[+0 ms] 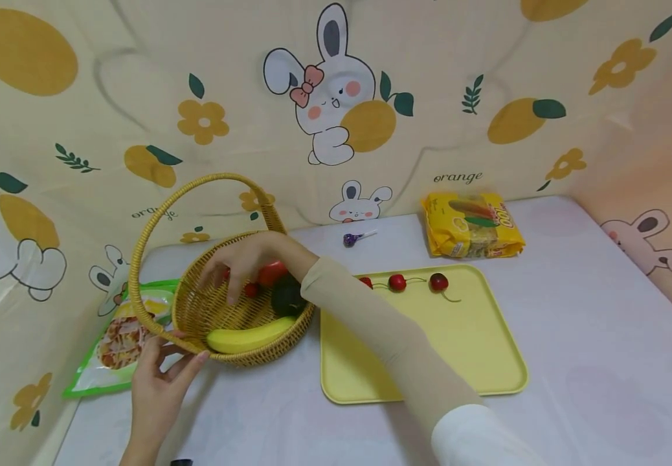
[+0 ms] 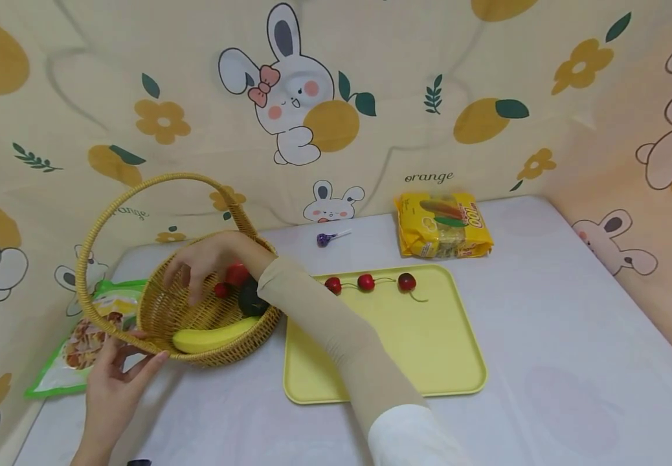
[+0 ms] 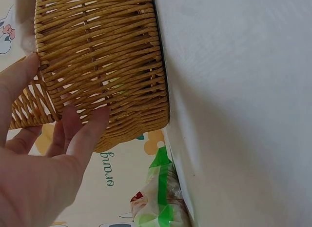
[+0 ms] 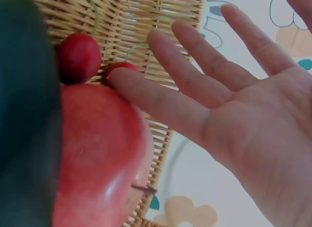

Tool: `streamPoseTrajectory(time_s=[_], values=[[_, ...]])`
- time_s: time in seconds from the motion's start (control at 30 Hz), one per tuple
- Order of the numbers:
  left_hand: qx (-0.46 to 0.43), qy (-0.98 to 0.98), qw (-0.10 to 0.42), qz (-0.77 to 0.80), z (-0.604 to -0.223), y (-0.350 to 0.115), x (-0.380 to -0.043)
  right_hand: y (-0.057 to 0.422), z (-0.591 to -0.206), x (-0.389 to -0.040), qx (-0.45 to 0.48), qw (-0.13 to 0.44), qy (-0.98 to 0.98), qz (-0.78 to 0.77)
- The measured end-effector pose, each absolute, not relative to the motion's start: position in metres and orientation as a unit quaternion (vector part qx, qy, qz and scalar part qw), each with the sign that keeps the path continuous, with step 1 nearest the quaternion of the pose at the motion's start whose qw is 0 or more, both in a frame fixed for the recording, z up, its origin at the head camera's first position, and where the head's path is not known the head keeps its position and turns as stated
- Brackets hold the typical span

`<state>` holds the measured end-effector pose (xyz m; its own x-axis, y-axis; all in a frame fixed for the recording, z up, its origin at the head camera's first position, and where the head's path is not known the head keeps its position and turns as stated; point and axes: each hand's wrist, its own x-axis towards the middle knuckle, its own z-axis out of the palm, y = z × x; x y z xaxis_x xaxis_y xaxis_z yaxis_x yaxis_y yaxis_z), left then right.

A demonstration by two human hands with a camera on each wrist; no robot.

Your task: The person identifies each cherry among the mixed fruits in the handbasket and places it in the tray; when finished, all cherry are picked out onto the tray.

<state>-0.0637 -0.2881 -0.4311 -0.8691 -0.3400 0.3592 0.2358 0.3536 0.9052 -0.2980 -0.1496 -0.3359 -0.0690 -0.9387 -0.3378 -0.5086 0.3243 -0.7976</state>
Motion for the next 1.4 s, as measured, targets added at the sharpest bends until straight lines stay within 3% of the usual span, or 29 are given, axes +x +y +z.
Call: streamPoseTrajectory(time_s=[0.2, 0.33, 0.53, 0.77, 1.0, 1.4], values=[[0.029, -0.786, 0.256, -0.562, -0.431, -0.289, -0.064, -0.157, -0.345, -0.297, -0.462, 0.506, 0.694, -0.221], [0.030, -0.791, 0.256, -0.555, -0.431, -0.289, -0.063, -0.159, -0.356, -0.296, -0.450, 0.524, 0.690, -0.215], [0.029, -0.797, 0.250, -0.549, -0.431, -0.288, -0.063, -0.157, -0.355, -0.291, -0.449, 0.491, 0.717, -0.209], [0.034, -0.790, 0.252, -0.557, -0.430, -0.287, -0.062, -0.155, -0.340, -0.285, -0.505, 0.390, 0.744, -0.196], [0.023, -0.788, 0.253, -0.561, -0.431, -0.288, -0.063, -0.159, -0.347, -0.280, -0.491, 0.420, 0.741, -0.183], [0.039, -0.790, 0.249, -0.558, -0.430, -0.287, -0.062, -0.160, -0.356, -0.288, -0.483, 0.408, 0.736, -0.242]])
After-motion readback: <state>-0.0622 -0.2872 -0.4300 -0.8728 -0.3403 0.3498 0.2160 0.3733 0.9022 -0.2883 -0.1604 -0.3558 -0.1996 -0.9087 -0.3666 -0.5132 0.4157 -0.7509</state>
